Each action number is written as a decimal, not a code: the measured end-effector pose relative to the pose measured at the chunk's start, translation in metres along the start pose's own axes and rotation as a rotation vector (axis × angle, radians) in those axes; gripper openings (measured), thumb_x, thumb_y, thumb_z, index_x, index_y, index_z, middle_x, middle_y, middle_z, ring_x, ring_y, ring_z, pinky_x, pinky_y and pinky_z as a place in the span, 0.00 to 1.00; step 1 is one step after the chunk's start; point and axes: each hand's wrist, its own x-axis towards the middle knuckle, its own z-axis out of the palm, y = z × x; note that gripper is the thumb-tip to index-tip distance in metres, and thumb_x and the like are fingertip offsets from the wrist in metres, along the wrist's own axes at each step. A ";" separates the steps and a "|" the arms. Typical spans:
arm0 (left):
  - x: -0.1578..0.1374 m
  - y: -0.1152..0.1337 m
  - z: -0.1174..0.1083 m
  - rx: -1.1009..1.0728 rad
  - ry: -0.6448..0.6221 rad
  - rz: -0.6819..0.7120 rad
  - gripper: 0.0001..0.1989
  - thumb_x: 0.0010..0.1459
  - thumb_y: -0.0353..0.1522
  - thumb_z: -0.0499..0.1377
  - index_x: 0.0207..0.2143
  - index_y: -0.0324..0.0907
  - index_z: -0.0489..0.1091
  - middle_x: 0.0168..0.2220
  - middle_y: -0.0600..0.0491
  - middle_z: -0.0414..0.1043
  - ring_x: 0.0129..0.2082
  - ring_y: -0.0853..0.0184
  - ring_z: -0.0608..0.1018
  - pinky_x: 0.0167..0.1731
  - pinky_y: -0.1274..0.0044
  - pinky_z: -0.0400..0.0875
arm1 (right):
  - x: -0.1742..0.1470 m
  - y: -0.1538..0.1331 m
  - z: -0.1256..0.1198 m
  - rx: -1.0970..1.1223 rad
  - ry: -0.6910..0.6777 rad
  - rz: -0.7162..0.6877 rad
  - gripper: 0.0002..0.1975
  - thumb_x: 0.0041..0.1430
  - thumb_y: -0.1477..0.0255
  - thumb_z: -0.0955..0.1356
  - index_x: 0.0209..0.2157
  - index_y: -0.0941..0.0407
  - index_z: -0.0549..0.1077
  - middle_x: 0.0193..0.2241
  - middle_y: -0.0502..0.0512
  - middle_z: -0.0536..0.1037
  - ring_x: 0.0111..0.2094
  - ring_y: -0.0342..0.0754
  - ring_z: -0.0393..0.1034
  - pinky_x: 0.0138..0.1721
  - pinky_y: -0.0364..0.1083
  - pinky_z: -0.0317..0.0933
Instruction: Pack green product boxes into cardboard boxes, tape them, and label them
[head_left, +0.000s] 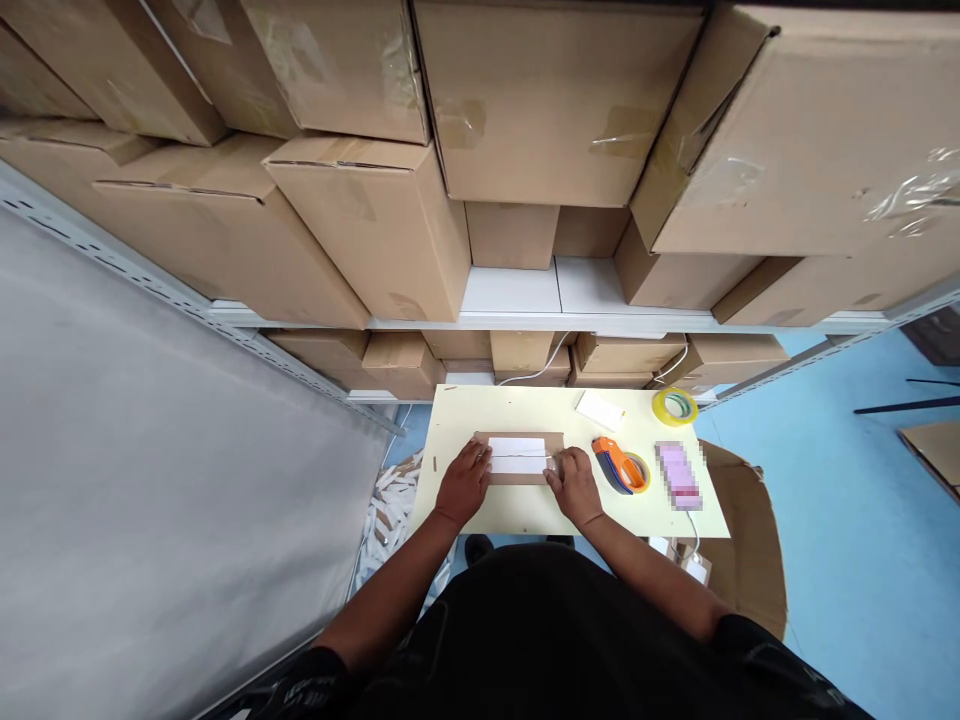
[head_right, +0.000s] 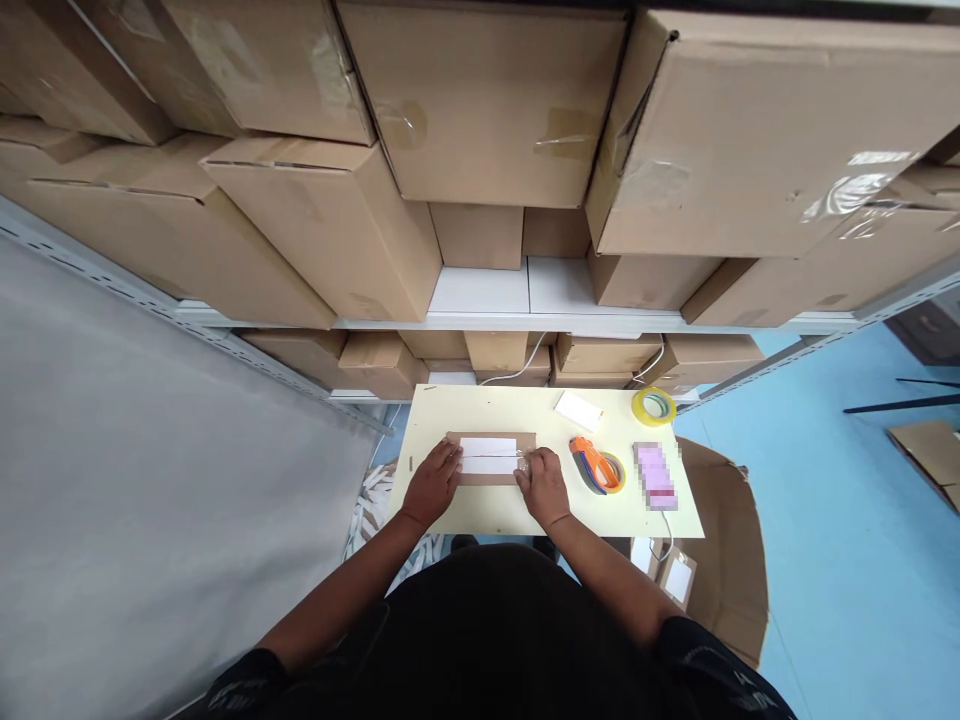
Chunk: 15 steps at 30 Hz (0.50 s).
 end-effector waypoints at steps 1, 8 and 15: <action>0.001 0.000 0.001 -0.001 0.004 -0.004 0.21 0.68 0.35 0.53 0.61 0.44 0.72 0.64 0.44 0.69 0.70 0.52 0.63 0.71 0.56 0.57 | 0.002 0.001 -0.005 -0.002 -0.027 -0.008 0.15 0.68 0.61 0.66 0.50 0.53 0.74 0.49 0.64 0.72 0.53 0.61 0.67 0.58 0.62 0.65; 0.010 -0.002 0.000 0.006 -0.022 0.011 0.22 0.68 0.35 0.53 0.61 0.43 0.72 0.63 0.43 0.70 0.70 0.52 0.63 0.71 0.54 0.57 | -0.008 0.071 -0.060 -0.259 -0.032 0.187 0.15 0.66 0.62 0.63 0.42 0.56 0.78 0.40 0.64 0.78 0.49 0.63 0.69 0.58 0.63 0.61; 0.005 -0.004 0.002 -0.002 -0.005 0.008 0.21 0.69 0.35 0.53 0.61 0.42 0.72 0.64 0.43 0.69 0.71 0.53 0.62 0.71 0.54 0.57 | -0.026 0.116 -0.055 -0.541 -0.222 0.389 0.17 0.63 0.64 0.66 0.49 0.57 0.74 0.49 0.69 0.77 0.53 0.65 0.69 0.52 0.59 0.62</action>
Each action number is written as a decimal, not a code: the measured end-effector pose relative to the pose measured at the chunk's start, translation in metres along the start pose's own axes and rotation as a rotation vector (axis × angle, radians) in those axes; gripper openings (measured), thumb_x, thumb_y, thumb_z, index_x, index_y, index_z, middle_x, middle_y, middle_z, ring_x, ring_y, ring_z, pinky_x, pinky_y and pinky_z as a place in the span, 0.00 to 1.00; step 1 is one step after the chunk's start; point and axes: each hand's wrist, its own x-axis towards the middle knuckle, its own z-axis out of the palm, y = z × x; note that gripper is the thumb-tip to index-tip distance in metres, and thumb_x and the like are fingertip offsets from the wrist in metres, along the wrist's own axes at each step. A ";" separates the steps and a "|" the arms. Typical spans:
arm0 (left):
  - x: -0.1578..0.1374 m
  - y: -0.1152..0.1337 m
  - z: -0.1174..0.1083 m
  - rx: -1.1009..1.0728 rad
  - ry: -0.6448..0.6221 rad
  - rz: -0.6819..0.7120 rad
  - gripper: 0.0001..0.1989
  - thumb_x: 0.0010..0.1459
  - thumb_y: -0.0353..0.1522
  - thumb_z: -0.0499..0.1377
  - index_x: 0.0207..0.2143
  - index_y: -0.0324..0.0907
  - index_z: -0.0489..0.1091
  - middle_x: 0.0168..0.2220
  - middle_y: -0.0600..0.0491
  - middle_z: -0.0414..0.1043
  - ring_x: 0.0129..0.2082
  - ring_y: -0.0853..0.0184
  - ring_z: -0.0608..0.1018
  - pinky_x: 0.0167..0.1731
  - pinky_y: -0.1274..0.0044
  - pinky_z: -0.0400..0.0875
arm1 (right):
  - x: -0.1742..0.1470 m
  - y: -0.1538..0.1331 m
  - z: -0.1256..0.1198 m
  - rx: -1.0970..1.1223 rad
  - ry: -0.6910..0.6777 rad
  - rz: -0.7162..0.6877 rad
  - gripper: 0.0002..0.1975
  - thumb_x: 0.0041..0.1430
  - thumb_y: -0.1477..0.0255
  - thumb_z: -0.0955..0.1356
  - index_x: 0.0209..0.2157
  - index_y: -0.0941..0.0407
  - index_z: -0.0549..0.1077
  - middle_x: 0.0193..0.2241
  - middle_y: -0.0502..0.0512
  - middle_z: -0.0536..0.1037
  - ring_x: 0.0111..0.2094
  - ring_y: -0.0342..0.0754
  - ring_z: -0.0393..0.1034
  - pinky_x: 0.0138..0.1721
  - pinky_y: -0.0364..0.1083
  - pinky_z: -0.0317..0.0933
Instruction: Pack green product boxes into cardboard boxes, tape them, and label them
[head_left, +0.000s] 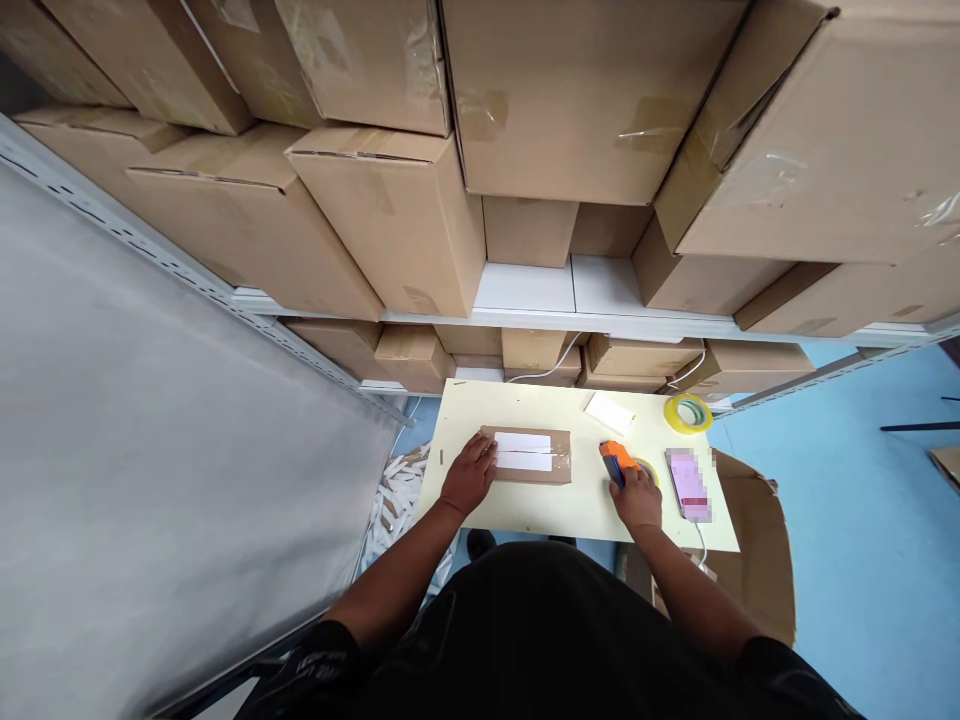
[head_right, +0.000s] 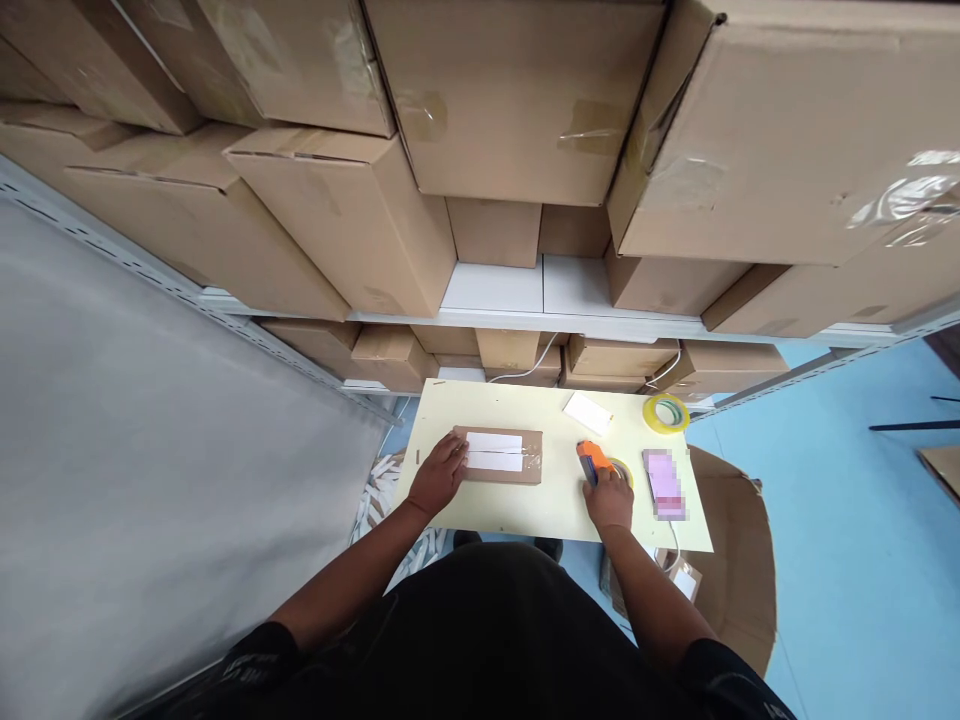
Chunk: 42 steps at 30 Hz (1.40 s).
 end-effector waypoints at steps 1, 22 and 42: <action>0.000 0.000 0.000 -0.004 0.001 0.003 0.21 0.69 0.35 0.53 0.61 0.42 0.72 0.64 0.43 0.69 0.71 0.53 0.62 0.71 0.55 0.57 | 0.000 0.000 0.002 -0.031 -0.012 0.013 0.17 0.63 0.65 0.66 0.50 0.58 0.73 0.49 0.70 0.77 0.52 0.64 0.71 0.52 0.59 0.62; -0.001 -0.005 0.014 0.143 0.170 0.168 0.18 0.71 0.32 0.52 0.59 0.41 0.72 0.58 0.42 0.71 0.66 0.53 0.67 0.65 0.55 0.69 | -0.005 -0.029 -0.083 0.549 -0.041 0.252 0.17 0.57 0.56 0.66 0.36 0.54 0.76 0.26 0.52 0.78 0.29 0.53 0.72 0.31 0.46 0.61; 0.030 0.017 -0.026 -0.637 0.034 -0.424 0.17 0.64 0.42 0.57 0.46 0.43 0.79 0.47 0.47 0.79 0.50 0.58 0.78 0.53 0.65 0.72 | 0.046 -0.165 -0.107 0.606 -0.471 -0.264 0.26 0.51 0.45 0.70 0.21 0.54 0.67 0.18 0.46 0.66 0.23 0.43 0.60 0.26 0.43 0.52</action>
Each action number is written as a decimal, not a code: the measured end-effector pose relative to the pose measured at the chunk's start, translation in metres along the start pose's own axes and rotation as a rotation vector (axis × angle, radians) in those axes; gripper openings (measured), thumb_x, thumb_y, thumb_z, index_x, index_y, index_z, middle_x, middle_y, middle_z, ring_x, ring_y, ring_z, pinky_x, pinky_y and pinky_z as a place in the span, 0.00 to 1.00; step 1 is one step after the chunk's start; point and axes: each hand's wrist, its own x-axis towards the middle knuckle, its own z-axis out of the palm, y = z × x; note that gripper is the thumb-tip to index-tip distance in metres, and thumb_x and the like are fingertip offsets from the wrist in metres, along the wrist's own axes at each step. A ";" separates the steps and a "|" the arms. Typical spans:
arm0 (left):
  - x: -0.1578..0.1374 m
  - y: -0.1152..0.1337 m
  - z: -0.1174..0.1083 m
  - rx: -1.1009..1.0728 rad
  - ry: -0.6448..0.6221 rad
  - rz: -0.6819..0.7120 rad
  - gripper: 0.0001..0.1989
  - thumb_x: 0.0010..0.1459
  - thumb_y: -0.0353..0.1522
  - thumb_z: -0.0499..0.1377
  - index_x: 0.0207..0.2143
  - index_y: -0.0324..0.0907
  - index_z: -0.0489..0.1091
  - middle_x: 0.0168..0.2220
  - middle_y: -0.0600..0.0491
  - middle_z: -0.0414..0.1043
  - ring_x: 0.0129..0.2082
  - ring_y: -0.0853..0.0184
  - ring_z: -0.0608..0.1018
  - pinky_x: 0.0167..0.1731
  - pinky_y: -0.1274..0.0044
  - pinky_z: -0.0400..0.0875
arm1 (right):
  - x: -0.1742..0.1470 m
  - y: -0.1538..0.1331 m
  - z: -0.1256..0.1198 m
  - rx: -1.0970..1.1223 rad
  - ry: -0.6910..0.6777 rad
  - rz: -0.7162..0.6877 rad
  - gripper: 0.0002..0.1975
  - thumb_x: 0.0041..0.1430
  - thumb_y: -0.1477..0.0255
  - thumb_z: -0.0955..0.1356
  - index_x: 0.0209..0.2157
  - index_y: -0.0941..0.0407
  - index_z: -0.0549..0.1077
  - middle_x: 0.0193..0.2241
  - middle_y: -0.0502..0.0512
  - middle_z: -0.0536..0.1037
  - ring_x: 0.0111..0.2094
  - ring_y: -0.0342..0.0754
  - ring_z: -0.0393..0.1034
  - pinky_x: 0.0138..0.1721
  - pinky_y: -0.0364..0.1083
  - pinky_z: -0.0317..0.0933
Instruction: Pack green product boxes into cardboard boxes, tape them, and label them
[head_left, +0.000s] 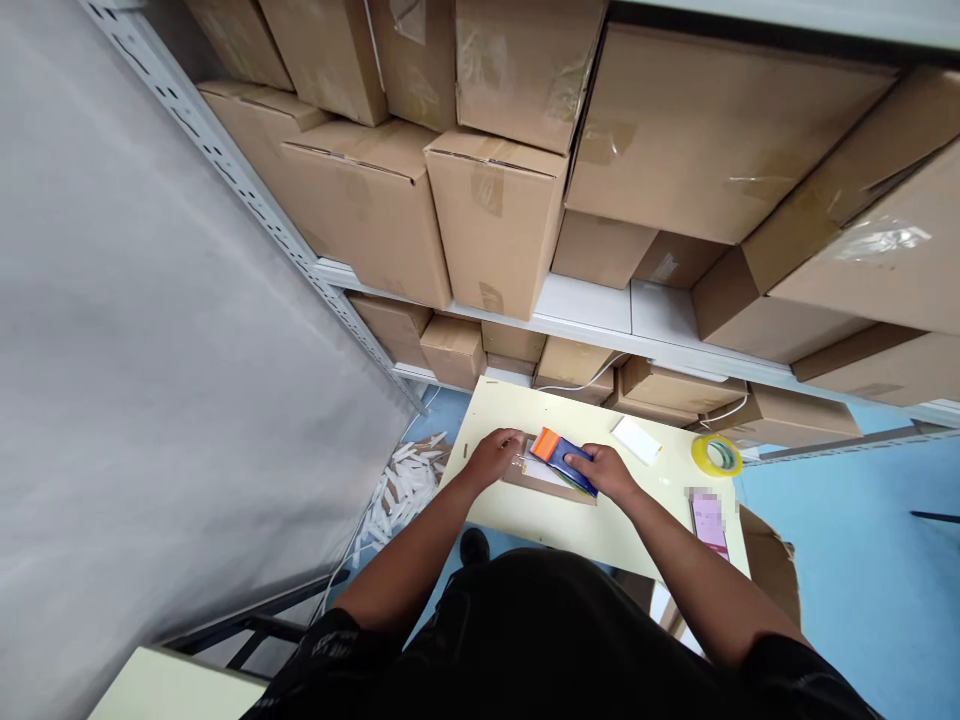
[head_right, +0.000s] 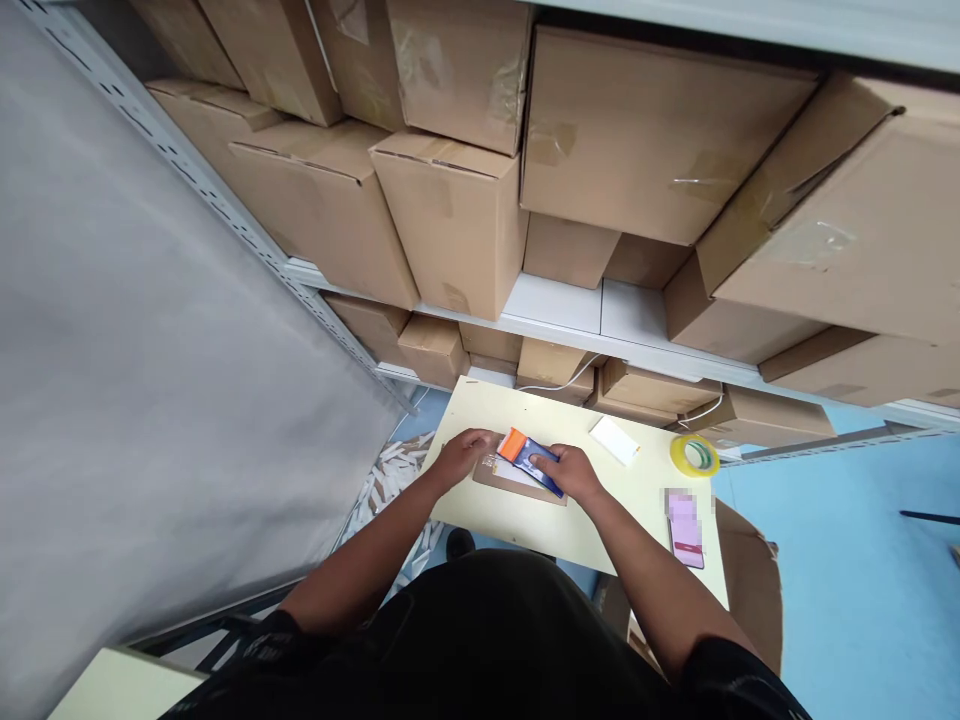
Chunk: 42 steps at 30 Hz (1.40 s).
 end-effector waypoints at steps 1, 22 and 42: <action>0.003 0.006 0.000 -0.104 -0.050 -0.079 0.20 0.64 0.45 0.57 0.47 0.42 0.78 0.43 0.48 0.80 0.44 0.59 0.79 0.47 0.68 0.73 | 0.001 -0.001 0.000 -0.019 -0.009 -0.010 0.25 0.51 0.45 0.70 0.21 0.54 0.68 0.19 0.46 0.68 0.24 0.44 0.61 0.26 0.43 0.52; 0.000 0.013 0.013 -0.285 0.083 -0.283 0.05 0.52 0.33 0.63 0.32 0.41 0.76 0.30 0.53 0.78 0.29 0.67 0.75 0.34 0.75 0.70 | 0.004 -0.028 -0.009 -0.267 -0.125 -0.059 0.25 0.55 0.46 0.70 0.23 0.54 0.73 0.20 0.48 0.73 0.24 0.45 0.66 0.27 0.44 0.53; 0.004 -0.072 0.019 0.203 0.178 -0.138 0.12 0.69 0.34 0.50 0.40 0.41 0.72 0.38 0.50 0.77 0.41 0.63 0.78 0.47 0.70 0.72 | 0.004 -0.044 -0.006 -0.514 -0.120 -0.010 0.26 0.59 0.44 0.69 0.34 0.52 0.83 0.27 0.55 0.81 0.31 0.50 0.73 0.30 0.45 0.55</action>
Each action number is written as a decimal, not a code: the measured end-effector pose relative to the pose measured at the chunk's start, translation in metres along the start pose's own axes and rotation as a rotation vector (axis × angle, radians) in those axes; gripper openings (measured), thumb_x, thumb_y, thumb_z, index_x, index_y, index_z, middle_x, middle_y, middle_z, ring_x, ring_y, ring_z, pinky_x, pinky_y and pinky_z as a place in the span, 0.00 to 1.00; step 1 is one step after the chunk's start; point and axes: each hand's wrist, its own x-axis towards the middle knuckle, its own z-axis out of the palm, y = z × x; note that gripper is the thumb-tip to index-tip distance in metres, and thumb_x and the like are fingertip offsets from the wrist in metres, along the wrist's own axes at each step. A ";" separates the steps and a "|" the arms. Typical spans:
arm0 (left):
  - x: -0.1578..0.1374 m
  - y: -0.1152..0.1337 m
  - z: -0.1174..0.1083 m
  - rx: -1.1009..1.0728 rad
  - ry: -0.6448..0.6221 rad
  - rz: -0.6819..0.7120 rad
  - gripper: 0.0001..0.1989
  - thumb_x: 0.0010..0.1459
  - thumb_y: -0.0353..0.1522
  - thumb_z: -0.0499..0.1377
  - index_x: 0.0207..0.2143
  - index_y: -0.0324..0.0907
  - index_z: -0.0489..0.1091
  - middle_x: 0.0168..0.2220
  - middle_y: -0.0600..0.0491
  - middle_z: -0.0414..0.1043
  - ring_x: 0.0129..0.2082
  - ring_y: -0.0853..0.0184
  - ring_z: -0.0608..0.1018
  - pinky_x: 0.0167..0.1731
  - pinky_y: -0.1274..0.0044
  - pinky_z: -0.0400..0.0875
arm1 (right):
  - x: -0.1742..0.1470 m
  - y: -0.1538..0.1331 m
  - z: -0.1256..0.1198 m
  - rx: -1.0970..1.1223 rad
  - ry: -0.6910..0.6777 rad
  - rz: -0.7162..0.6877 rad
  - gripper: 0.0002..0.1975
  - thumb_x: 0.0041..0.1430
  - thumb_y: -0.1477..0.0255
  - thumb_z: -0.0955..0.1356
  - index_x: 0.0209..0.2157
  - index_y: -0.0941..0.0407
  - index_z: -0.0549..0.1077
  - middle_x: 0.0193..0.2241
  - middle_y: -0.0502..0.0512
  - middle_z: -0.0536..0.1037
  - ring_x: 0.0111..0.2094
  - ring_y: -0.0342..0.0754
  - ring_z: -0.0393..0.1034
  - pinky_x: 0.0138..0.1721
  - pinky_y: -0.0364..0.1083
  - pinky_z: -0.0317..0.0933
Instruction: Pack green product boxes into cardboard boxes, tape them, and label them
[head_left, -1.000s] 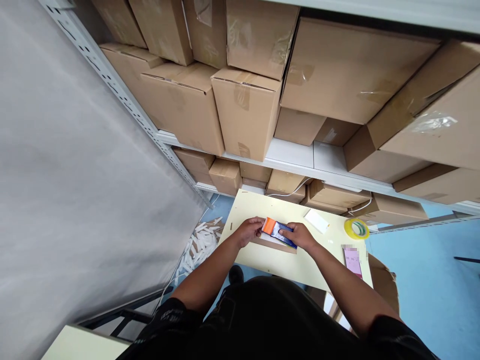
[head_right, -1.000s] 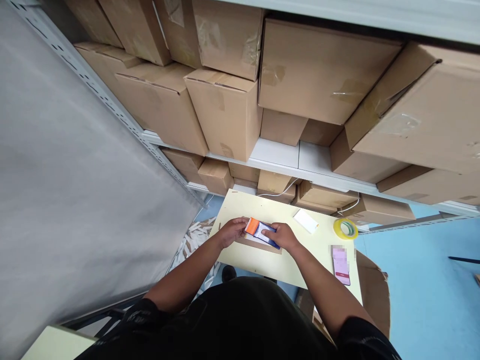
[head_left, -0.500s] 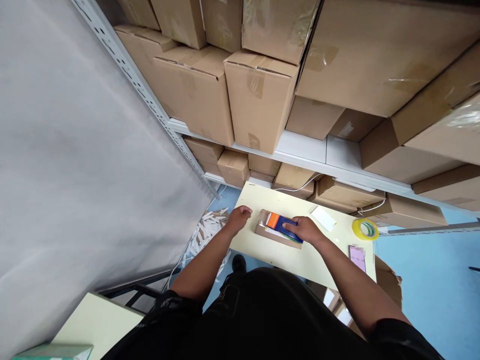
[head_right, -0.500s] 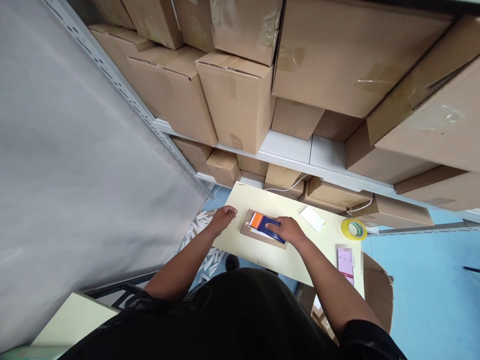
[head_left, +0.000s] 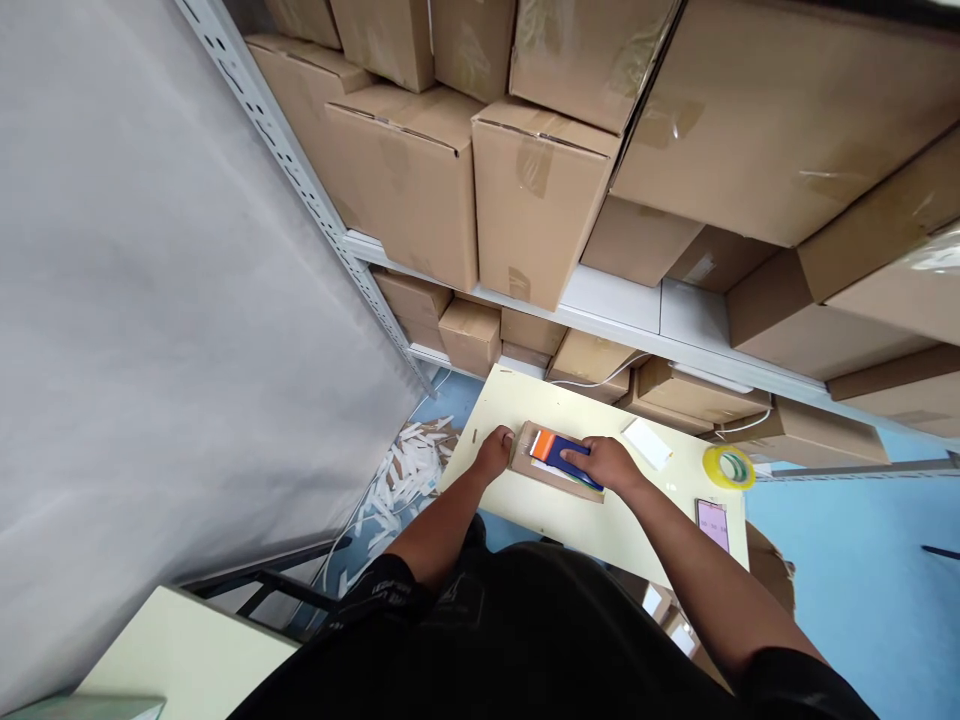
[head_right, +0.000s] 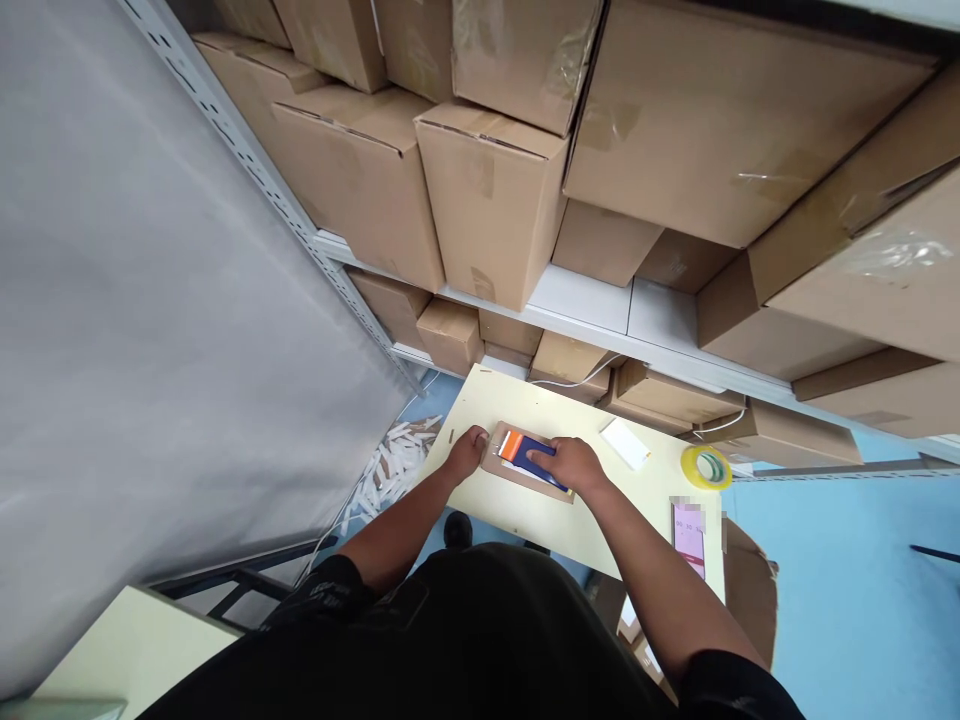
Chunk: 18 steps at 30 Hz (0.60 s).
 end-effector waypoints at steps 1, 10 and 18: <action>0.001 -0.001 0.003 0.006 -0.018 0.005 0.13 0.69 0.35 0.49 0.41 0.41 0.72 0.37 0.50 0.77 0.40 0.63 0.78 0.46 0.70 0.72 | 0.000 -0.001 0.000 -0.003 -0.003 0.005 0.26 0.59 0.43 0.69 0.34 0.52 0.83 0.27 0.55 0.82 0.31 0.50 0.73 0.30 0.45 0.55; -0.005 0.015 -0.042 0.201 -0.151 0.392 0.37 0.56 0.32 0.63 0.69 0.42 0.62 0.69 0.42 0.61 0.70 0.52 0.62 0.70 0.61 0.55 | 0.002 -0.010 0.000 -0.034 -0.015 -0.001 0.29 0.58 0.40 0.67 0.35 0.52 0.83 0.33 0.58 0.84 0.35 0.53 0.75 0.31 0.45 0.56; -0.017 0.031 -0.020 0.493 -0.281 0.565 0.66 0.46 0.53 0.72 0.76 0.37 0.41 0.75 0.35 0.45 0.75 0.44 0.50 0.71 0.56 0.49 | 0.012 -0.011 -0.003 -0.050 -0.012 0.018 0.31 0.58 0.39 0.67 0.34 0.53 0.83 0.32 0.60 0.83 0.34 0.53 0.76 0.30 0.45 0.55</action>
